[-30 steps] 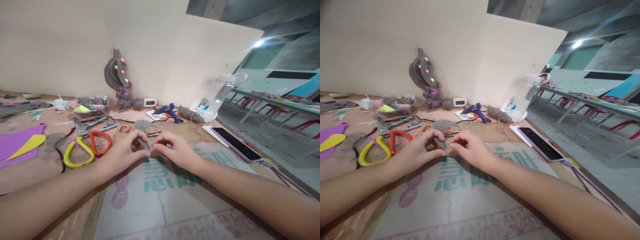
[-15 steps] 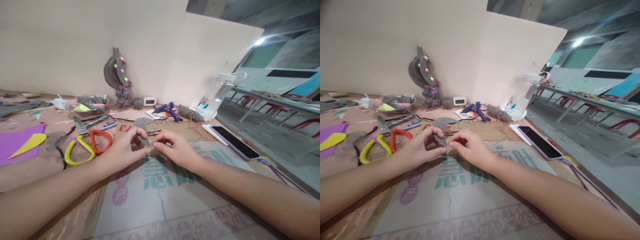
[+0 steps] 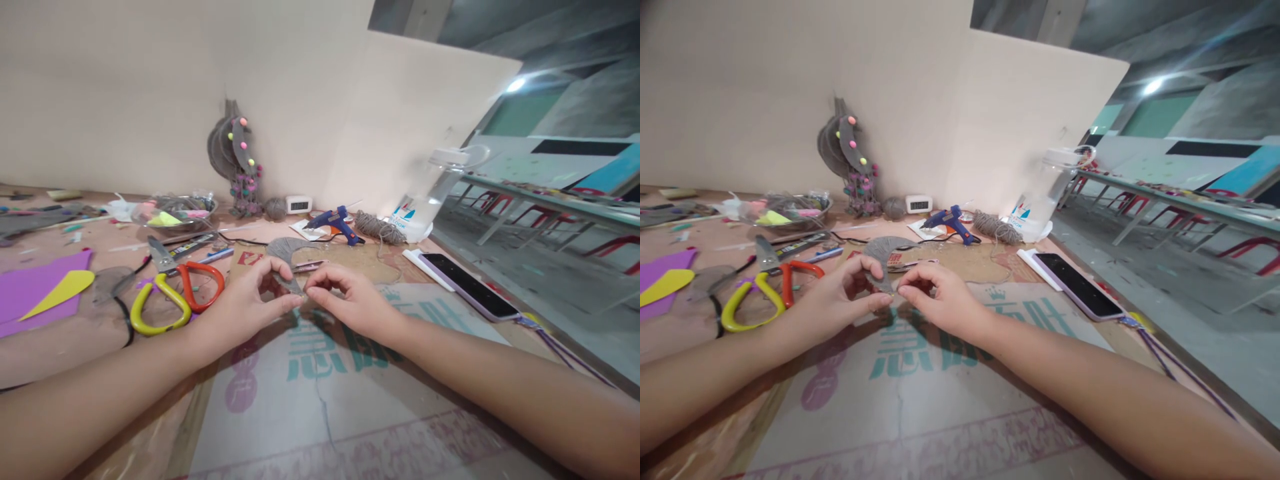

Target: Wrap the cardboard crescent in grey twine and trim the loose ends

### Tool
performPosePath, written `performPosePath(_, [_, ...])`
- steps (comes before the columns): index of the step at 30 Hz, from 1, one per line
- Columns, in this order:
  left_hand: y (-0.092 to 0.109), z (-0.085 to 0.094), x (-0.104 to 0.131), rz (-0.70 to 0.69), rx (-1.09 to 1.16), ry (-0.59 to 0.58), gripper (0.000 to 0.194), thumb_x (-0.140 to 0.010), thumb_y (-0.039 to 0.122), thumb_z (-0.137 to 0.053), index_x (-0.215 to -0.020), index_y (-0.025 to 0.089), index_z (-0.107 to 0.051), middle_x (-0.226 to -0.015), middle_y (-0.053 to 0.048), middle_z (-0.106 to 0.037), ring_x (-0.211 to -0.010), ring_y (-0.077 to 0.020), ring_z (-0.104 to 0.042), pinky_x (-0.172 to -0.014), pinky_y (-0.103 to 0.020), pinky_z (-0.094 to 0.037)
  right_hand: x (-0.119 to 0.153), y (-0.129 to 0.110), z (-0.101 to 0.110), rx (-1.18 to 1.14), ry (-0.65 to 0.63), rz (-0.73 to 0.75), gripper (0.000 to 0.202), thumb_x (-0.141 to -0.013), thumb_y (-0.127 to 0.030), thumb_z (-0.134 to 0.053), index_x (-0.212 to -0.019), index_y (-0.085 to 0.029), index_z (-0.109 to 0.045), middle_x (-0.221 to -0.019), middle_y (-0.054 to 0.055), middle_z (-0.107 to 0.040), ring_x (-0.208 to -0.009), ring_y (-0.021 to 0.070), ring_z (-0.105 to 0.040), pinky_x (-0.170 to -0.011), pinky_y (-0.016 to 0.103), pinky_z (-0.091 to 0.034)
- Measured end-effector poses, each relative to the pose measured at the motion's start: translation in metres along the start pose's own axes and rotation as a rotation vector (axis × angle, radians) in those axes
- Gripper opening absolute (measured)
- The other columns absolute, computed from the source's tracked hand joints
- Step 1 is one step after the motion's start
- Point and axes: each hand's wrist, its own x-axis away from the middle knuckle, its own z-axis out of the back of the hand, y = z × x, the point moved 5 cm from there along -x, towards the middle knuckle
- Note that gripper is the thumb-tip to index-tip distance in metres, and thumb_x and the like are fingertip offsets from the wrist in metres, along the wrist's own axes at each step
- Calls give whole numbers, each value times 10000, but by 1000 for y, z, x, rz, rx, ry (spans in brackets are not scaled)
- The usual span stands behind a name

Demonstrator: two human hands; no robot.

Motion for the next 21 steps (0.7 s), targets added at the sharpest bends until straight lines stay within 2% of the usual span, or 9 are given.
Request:
performPosePath(6, [-2,1,0,38,47,6,266,-757,299,-650,-888,216,-433,-737,56,-502,-622,-92,-541,-547,-212,-422,1,1,0,-11,5,5,80,-821,-206,-546,-798,-175,-617,-766,13,-610,-713,126,-552,-648,247,-434])
performPosePath(10, [-1,-1,1,-16,72,-20,290,-743,279,-666,-909,218,-435,-848,35,-507,-727,-98,-557,-584,-207,-447,1,-1,1,-12,15,9,82,-818,-196,-548,-791,-163,-618,-759,15,-607,-702,123,-541,-639,244,-426])
performPosePath(15, [-2,-2,1,-57,22,-19,242,-778,268,-614,-921,221,-424,-864,29,-491,-735,-99,-557,-619,-224,-464,1,-3,1,-23,12,3,71,-810,-188,-552,-777,-169,-613,-749,8,-605,-694,119,-539,-634,238,-425])
performPosePath(21, [-1,0,1,-11,23,-9,270,-763,293,-631,-893,219,-406,-800,41,-484,-684,-101,-557,-567,-219,-431,2,-2,1,1,4,20,84,-819,-208,-546,-780,-171,-612,-755,13,-603,-710,125,-546,-644,244,-428])
